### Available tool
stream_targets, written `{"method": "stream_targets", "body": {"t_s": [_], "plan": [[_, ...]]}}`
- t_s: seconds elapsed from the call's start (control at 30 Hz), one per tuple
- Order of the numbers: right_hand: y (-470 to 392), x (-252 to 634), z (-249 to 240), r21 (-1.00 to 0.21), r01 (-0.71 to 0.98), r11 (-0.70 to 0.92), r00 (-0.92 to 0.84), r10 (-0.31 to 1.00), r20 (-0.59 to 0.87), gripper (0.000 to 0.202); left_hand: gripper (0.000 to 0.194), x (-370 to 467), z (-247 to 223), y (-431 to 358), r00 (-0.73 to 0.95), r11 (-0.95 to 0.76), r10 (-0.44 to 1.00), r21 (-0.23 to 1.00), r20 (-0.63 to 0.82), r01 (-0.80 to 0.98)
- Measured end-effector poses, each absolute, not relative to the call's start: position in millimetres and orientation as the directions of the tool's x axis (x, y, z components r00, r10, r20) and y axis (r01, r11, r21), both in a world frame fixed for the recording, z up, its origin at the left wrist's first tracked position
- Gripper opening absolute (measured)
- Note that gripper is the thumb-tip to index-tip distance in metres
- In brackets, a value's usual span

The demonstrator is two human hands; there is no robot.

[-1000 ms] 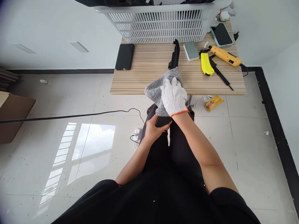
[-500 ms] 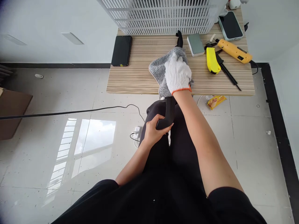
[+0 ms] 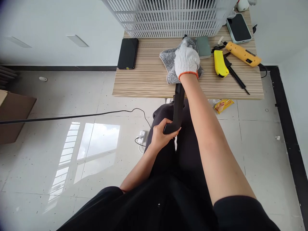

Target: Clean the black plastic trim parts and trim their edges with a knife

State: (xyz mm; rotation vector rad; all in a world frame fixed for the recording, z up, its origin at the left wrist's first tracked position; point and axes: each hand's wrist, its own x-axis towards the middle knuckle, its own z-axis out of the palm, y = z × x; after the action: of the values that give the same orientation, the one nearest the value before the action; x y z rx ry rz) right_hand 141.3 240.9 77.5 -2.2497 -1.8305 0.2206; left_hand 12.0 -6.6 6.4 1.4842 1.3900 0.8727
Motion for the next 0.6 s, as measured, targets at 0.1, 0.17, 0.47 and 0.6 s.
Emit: {"method": "stream_targets", "body": {"t_s": [0.1,0.17,0.47,0.6], "plan": [[219,139,74,-0.257,0.949,-0.181,0.200,0.979,0.047,0.054,0.024,13,6,-7,0.132,0.012,0.989,0.928,-0.065,0.372],[198,136,71,-0.247,0.958,-0.148,0.172,0.982,0.080,0.056,0.024,13,5,-8,0.129,-0.006,0.991,0.926,-0.047,0.379],[122,134,50,-0.281,0.959,0.020,0.029,0.985,0.170,0.055,0.026,13,3,-9,0.121,-0.031,0.992,0.907,-0.022,0.420],[124,137,51,-0.265,0.964,0.034,0.004,0.990,0.141,0.057,0.026,13,5,-8,0.104,-0.023,0.994,0.905,-0.024,0.425]]}}
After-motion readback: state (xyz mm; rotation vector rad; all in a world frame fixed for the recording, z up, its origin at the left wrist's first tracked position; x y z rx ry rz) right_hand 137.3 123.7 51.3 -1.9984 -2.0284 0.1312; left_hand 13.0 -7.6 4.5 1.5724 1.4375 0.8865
